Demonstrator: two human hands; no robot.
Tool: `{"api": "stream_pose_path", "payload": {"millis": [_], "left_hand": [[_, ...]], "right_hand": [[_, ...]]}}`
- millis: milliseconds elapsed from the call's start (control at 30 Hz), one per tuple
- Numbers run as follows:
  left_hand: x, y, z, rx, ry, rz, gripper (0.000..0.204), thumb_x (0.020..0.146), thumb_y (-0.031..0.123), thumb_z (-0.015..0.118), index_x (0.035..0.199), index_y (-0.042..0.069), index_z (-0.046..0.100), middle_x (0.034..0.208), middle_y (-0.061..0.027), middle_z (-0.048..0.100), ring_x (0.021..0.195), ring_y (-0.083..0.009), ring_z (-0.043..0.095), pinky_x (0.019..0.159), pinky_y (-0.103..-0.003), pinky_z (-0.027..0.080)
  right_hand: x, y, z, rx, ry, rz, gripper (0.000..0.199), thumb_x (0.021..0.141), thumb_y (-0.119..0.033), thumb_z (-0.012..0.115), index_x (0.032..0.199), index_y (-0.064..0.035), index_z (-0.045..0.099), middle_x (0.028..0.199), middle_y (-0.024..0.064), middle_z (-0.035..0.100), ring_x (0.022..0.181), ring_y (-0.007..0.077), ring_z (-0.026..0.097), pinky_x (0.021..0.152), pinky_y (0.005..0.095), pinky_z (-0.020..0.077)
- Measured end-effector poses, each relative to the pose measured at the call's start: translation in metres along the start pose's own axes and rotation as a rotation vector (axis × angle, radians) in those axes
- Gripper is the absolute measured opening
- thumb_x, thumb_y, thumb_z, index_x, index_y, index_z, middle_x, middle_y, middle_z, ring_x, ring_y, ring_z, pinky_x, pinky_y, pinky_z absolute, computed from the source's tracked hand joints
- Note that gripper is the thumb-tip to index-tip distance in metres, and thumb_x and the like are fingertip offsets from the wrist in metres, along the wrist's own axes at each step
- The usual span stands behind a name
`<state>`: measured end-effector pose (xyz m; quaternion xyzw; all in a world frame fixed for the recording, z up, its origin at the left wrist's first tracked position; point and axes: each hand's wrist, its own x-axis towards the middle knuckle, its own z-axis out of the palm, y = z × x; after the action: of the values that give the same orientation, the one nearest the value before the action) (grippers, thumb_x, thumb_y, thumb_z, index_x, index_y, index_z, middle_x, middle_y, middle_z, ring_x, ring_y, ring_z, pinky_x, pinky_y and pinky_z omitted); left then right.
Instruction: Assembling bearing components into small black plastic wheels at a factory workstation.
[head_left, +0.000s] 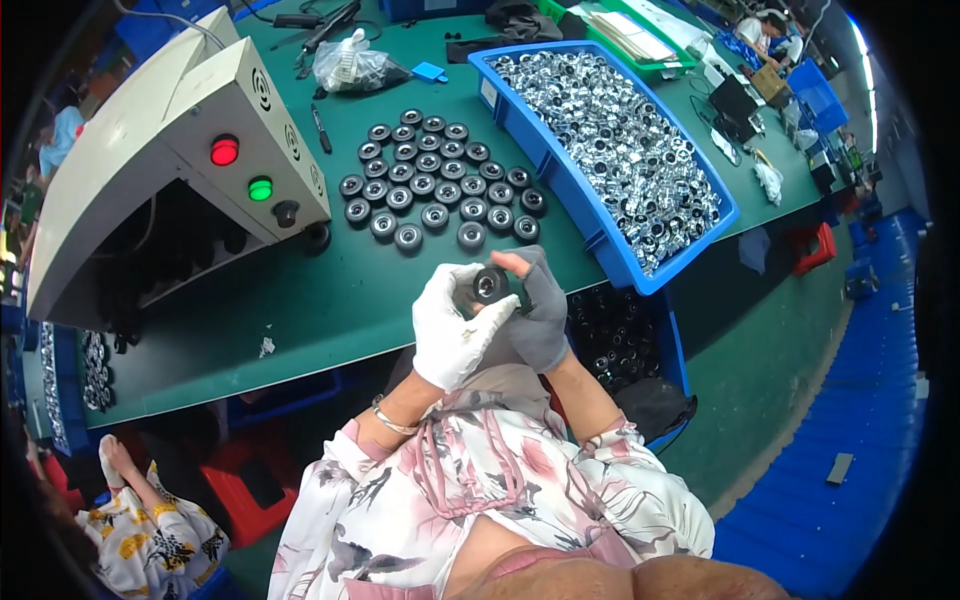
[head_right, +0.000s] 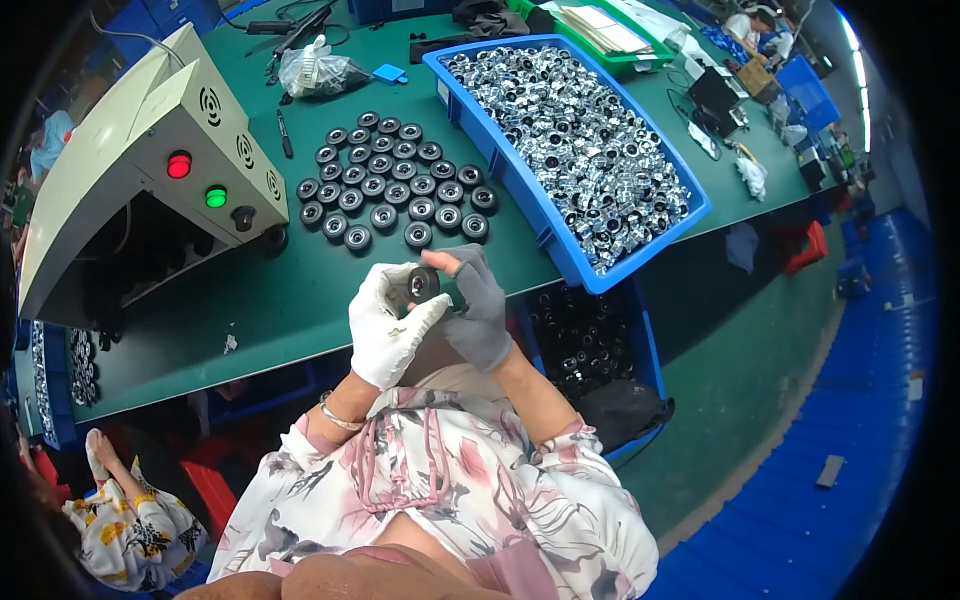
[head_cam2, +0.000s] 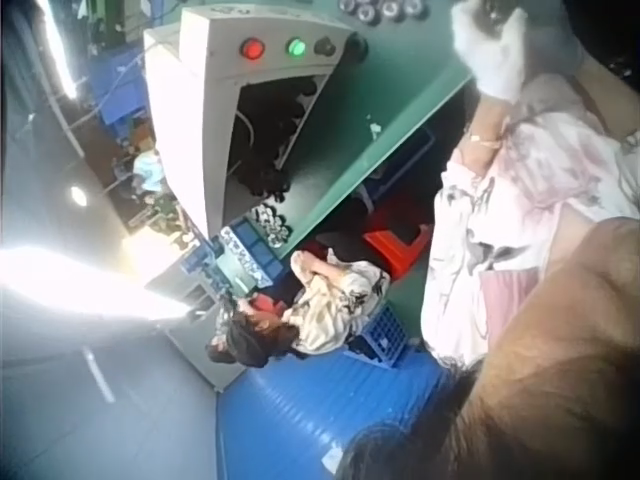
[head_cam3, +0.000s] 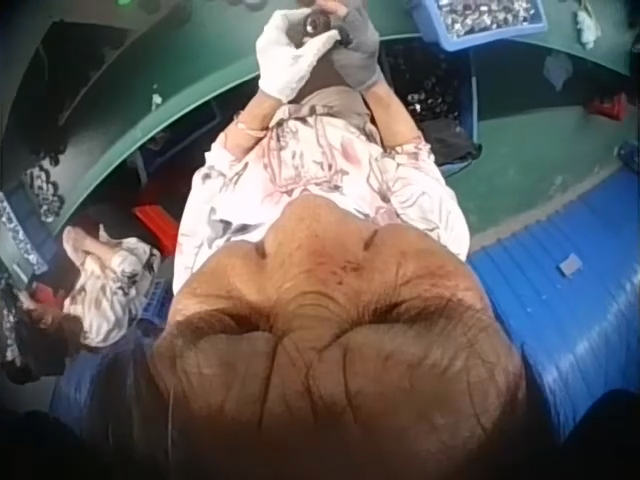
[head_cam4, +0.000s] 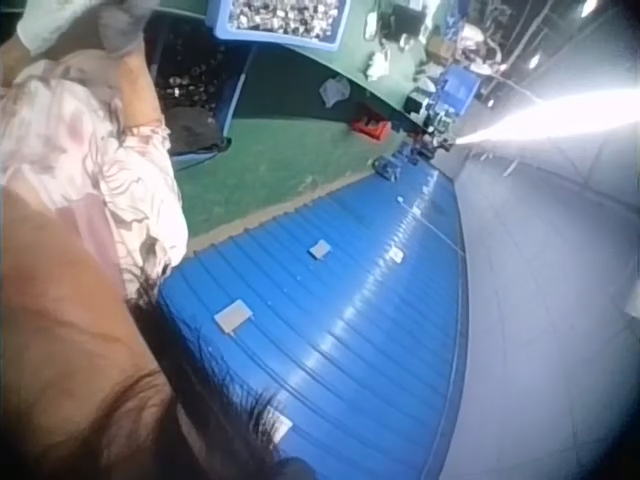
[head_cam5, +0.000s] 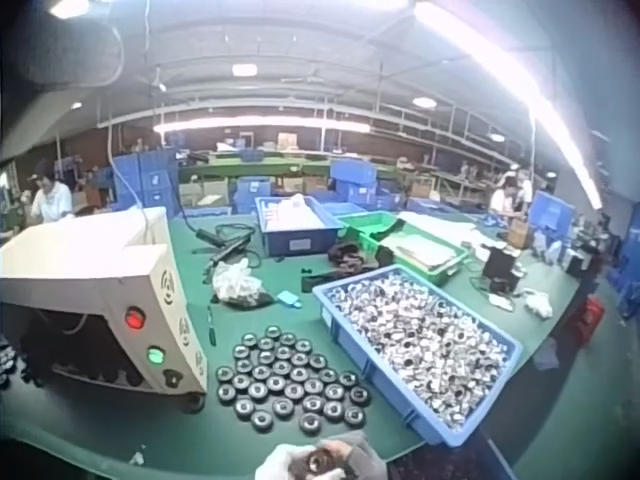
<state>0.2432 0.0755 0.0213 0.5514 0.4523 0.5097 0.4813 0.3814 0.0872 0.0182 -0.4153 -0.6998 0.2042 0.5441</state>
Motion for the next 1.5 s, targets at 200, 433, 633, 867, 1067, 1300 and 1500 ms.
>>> {"api": "stream_pose_path", "payload": {"millis": [200, 433, 633, 867, 1067, 1300, 1500], "left_hand": [[0.002, 0.004, 0.005, -0.054, 0.011, -0.014, 0.038, 0.080, 0.007, 0.083, 0.110, 0.000, 0.062, 0.097, -0.0021, 0.066, 0.082, -0.0071, 0.060, 0.074, -0.023, 0.050], [0.011, -0.003, 0.005, 0.181, 0.065, 0.144, 0.032, 0.078, 0.010, 0.085, 0.102, 0.000, 0.065, 0.080, -0.0028, 0.066, 0.069, -0.0066, 0.059, 0.062, -0.022, 0.049], [0.012, -0.003, 0.004, 0.128, -0.054, 0.023, 0.033, 0.083, 0.009, 0.080, 0.109, -0.002, 0.065, 0.090, -0.0041, 0.069, 0.079, -0.0072, 0.061, 0.070, -0.023, 0.051], [0.015, -0.009, -0.005, -0.358, -0.194, -0.162, 0.029, 0.094, 0.014, 0.069, 0.119, -0.002, 0.066, 0.098, -0.0049, 0.069, 0.084, -0.0075, 0.062, 0.077, -0.022, 0.051], [0.015, -0.010, -0.003, -0.681, -0.215, -0.529, 0.026, 0.103, 0.022, 0.054, 0.108, -0.001, 0.065, 0.094, -0.0025, 0.065, 0.083, -0.0075, 0.057, 0.076, -0.022, 0.046], [0.014, -0.025, 0.000, -0.739, -0.205, -0.412, 0.036, 0.104, 0.035, 0.054, 0.115, 0.001, 0.063, 0.101, -0.0041, 0.065, 0.084, -0.0086, 0.058, 0.073, -0.023, 0.046], [0.008, -0.031, 0.002, -0.959, -0.179, -0.639, 0.042, 0.103, 0.039, 0.055, 0.121, 0.001, 0.059, 0.104, -0.0046, 0.063, 0.086, -0.0107, 0.058, 0.073, -0.025, 0.046]], "right_hand": [[-0.001, 0.007, -0.006, -0.014, -0.021, -0.024, 0.046, 0.069, -0.007, 0.084, 0.111, -0.0021, 0.066, 0.104, 0.0092, 0.064, 0.095, 0.0256, 0.059, 0.082, 0.0343, 0.0494], [-0.005, 0.005, 0.003, -0.028, 0.027, -0.048, 0.046, 0.069, -0.008, 0.084, 0.111, -0.0024, 0.066, 0.103, 0.0098, 0.064, 0.095, 0.0264, 0.059, 0.082, 0.0346, 0.0497], [-0.003, 0.012, -0.006, -0.150, 0.028, -0.115, 0.046, 0.067, -0.007, 0.083, 0.110, -0.0036, 0.066, 0.103, 0.0104, 0.063, 0.097, 0.0288, 0.059, 0.082, 0.0371, 0.0499], [0.011, 0.006, -0.022, -0.189, -0.115, -0.133, 0.036, 0.073, -0.022, 0.078, 0.104, -0.0057, 0.069, 0.101, 0.0101, 0.060, 0.096, 0.0313, 0.057, 0.083, 0.0408, 0.0479], [0.010, 0.009, -0.022, -0.202, -0.061, -0.159, 0.041, 0.071, -0.030, 0.081, 0.103, -0.0062, 0.071, 0.099, 0.0103, 0.058, 0.094, 0.0309, 0.055, 0.081, 0.0409, 0.0476], [0.015, 0.001, -0.023, -0.167, -0.110, -0.126, 0.040, 0.070, -0.025, 0.083, 0.102, -0.0051, 0.071, 0.098, 0.0094, 0.058, 0.092, 0.0295, 0.054, 0.080, 0.0400, 0.0469], [0.014, 0.001, -0.028, -0.219, -0.077, -0.203, 0.041, 0.069, -0.022, 0.084, 0.103, -0.0044, 0.071, 0.097, 0.0084, 0.060, 0.090, 0.0279, 0.054, 0.079, 0.0387, 0.0465]]}}
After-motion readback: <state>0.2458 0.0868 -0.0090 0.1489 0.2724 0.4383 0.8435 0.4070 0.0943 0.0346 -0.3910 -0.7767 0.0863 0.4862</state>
